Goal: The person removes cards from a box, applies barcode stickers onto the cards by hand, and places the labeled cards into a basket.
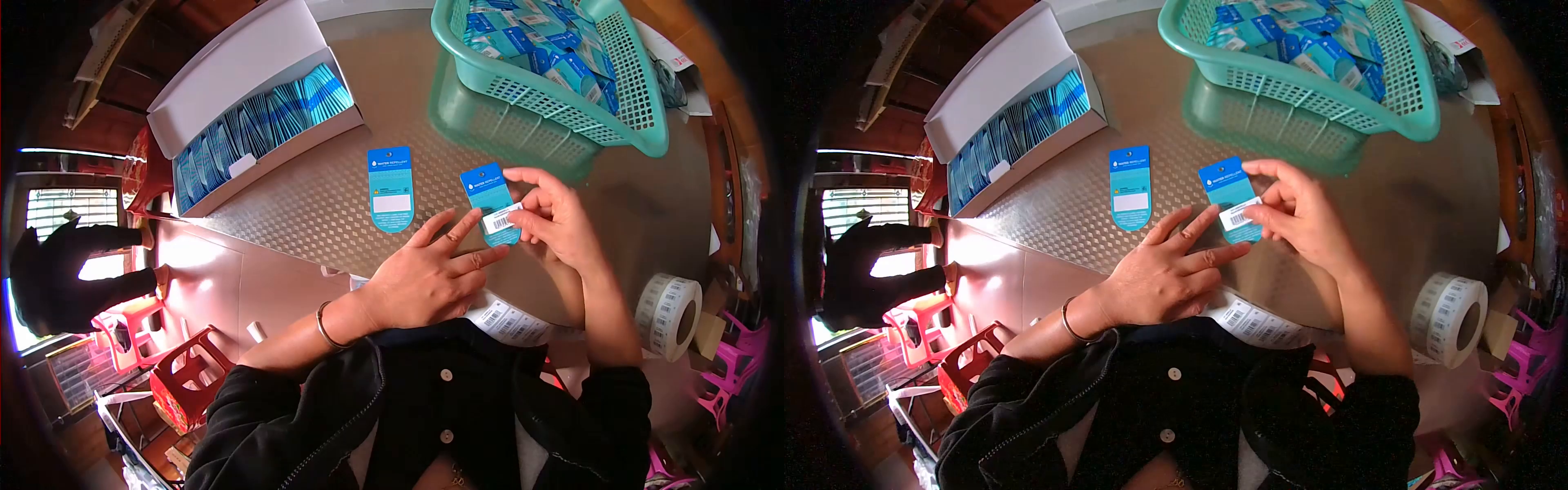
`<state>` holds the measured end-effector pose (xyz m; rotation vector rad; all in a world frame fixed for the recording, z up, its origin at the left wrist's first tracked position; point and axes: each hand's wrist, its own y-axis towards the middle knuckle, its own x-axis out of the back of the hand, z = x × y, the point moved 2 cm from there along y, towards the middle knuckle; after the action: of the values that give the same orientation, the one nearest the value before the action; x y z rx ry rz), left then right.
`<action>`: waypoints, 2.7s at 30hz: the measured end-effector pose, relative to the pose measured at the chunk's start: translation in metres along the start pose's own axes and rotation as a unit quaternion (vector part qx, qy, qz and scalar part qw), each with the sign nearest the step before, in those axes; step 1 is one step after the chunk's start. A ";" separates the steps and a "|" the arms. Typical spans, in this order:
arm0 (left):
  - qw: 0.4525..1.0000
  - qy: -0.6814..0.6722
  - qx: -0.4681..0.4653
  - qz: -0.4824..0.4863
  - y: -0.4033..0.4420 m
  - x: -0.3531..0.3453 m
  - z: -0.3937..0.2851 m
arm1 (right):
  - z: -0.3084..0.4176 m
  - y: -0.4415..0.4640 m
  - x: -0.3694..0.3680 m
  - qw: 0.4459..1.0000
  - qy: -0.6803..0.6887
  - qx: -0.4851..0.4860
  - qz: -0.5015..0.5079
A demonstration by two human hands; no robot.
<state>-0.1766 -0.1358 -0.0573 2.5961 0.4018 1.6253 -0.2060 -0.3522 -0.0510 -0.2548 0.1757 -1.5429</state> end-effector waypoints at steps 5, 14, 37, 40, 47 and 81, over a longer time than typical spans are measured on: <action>1.000 0.000 0.003 0.004 0.001 0.000 0.000 | -0.003 0.001 0.000 1.000 -0.016 -0.013 0.014; 1.000 0.007 0.002 -0.007 0.001 0.000 -0.001 | -0.008 0.003 -0.001 1.000 -0.016 -0.008 0.019; 1.000 0.013 -0.001 -0.012 0.001 0.001 -0.001 | -0.010 0.003 -0.003 1.000 -0.017 -0.013 0.014; 1.000 0.015 -0.001 -0.011 0.001 0.000 0.000 | -0.010 0.003 -0.003 1.000 -0.024 -0.011 0.012; 1.000 0.013 0.003 -0.001 0.001 0.000 0.000 | -0.009 0.002 -0.003 0.998 -0.062 0.010 -0.008; 1.000 0.020 0.001 -0.018 0.002 -0.001 0.000 | 0.010 -0.009 -0.019 0.918 -0.364 0.127 -0.090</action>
<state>-0.1767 -0.1382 -0.0575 2.5456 0.4499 1.6686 -0.2126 -0.3331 -0.0401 -0.6313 -0.6488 -1.5337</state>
